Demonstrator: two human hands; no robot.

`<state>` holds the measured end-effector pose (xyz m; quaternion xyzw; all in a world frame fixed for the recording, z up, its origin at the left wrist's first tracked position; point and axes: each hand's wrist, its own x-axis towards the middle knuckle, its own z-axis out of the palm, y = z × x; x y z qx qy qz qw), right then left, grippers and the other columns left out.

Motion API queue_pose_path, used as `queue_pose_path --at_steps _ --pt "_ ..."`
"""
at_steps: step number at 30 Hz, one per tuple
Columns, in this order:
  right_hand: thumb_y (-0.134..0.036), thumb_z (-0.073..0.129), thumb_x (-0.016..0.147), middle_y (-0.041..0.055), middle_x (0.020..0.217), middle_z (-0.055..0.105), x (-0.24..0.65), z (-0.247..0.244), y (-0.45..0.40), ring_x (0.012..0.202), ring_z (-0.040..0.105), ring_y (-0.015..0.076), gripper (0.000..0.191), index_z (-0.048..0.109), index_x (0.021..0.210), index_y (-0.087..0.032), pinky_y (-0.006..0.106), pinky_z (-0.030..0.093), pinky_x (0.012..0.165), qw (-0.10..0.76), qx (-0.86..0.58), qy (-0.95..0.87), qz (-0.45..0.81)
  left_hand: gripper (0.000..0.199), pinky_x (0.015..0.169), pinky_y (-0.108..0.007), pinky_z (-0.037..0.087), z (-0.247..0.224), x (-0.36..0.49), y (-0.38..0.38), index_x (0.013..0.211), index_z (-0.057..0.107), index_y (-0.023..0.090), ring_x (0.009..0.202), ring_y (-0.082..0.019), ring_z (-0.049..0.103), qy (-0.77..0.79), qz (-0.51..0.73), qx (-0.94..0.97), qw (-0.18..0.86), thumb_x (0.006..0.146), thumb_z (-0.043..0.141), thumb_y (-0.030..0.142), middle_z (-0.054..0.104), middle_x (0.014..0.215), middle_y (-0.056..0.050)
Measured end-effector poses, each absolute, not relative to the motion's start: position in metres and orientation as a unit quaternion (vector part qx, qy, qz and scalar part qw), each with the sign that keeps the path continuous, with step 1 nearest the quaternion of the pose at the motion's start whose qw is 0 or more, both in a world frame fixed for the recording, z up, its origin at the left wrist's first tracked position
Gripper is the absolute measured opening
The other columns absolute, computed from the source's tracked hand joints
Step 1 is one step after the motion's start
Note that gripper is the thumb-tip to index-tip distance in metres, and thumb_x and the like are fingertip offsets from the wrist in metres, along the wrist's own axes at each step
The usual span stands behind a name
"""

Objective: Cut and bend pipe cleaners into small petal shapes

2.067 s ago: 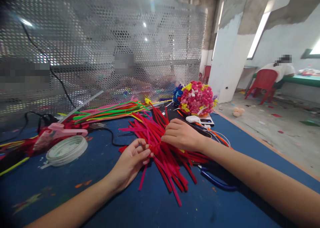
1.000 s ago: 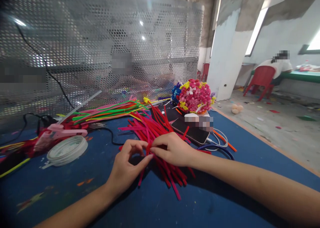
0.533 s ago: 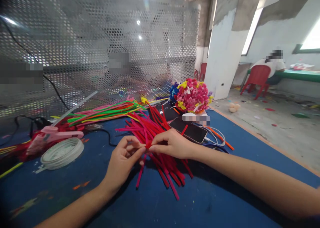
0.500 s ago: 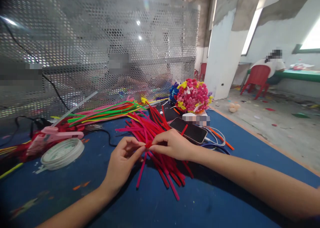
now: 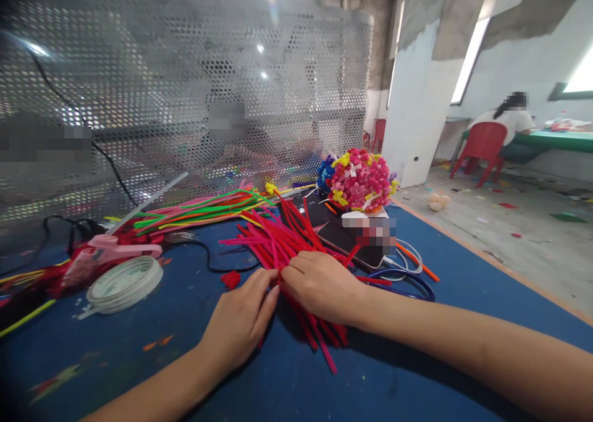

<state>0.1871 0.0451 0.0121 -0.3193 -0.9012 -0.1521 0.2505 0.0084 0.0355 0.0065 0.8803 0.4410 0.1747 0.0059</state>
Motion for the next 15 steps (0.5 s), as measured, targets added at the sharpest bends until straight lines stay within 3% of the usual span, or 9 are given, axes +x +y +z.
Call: queue_pose_path --at_steps 5,15 --pt "-0.014 0.041 0.09 0.007 0.085 0.06 0.189 0.0108 0.0471 0.077 0.053 0.0159 0.017 0.056 0.097 -0.012 0.028 0.041 0.068 0.216 -0.357 -0.905 -0.078 0.029 0.066 -0.031 0.049 0.0076 0.0106 0.0355 0.107 0.044 0.019 0.084 -0.02 0.063 0.476 0.126 0.871 0.002 0.094 0.022 0.031 0.059 0.102 -0.005" --pt "-0.019 0.039 0.092 0.0026 0.074 0.058 0.1912 0.0162 0.0456 0.067 0.048 0.0142 0.023 0.056 0.078 -0.015 0.027 0.033 0.06 0.18 -0.287 -0.933 -0.118 0.026 0.056 -0.029 0.042 0.0091 0.0107 0.0352 0.089 0.045 0.02 0.072 -0.019 0.061 0.46 0.07 0.885 -0.002 0.093 0.023 0.032 0.058 0.086 -0.003"
